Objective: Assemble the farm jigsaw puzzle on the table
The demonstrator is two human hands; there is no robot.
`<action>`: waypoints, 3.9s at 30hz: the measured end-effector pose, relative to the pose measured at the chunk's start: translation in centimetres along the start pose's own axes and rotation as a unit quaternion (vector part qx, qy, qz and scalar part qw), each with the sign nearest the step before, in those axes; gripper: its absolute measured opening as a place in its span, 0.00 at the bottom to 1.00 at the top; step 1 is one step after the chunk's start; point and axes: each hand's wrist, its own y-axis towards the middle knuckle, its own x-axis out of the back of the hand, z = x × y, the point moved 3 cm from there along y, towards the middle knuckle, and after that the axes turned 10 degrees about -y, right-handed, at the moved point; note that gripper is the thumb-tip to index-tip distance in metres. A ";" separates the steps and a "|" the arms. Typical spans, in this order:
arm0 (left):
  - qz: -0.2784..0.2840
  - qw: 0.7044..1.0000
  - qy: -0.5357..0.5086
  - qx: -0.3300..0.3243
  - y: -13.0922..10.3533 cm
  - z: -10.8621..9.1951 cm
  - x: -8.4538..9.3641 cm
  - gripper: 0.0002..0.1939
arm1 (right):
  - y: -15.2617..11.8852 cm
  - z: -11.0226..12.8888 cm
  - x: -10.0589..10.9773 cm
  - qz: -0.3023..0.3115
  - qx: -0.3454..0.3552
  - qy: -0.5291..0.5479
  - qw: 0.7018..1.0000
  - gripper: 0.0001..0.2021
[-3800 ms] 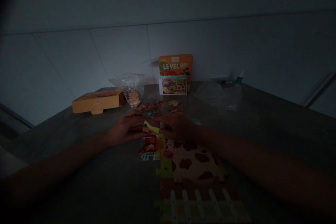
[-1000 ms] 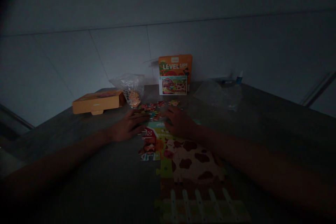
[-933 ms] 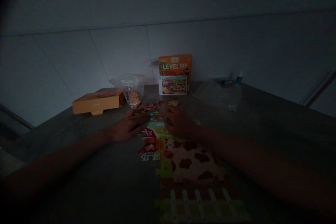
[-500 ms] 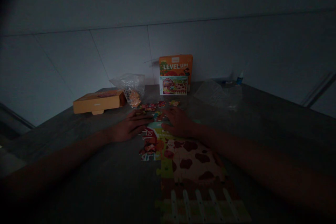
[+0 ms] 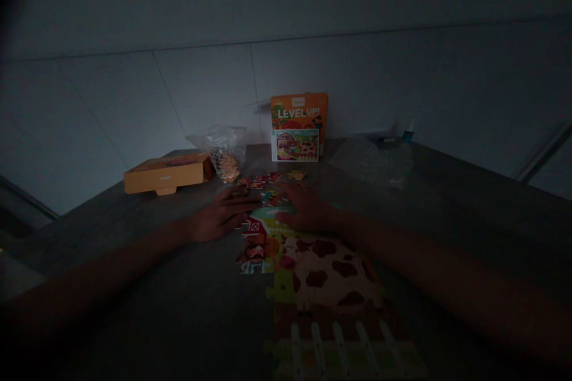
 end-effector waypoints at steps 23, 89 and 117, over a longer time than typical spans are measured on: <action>0.006 1.000 0.009 0.002 0.0 -0.1 0.0 0.21 | 1.1 -2.5 -0.3 -0.018 -0.049 0.213 0.976 0.27; -0.205 0.974 -0.010 -0.100 -0.7 -0.8 1.0 0.18 | -0.4 3.0 1.8 -0.160 0.199 -0.071 0.964 0.18; -0.216 0.970 -0.026 -0.112 -0.9 -1.1 1.2 0.17 | -0.1 2.6 2.0 -0.169 0.194 -0.103 0.961 0.14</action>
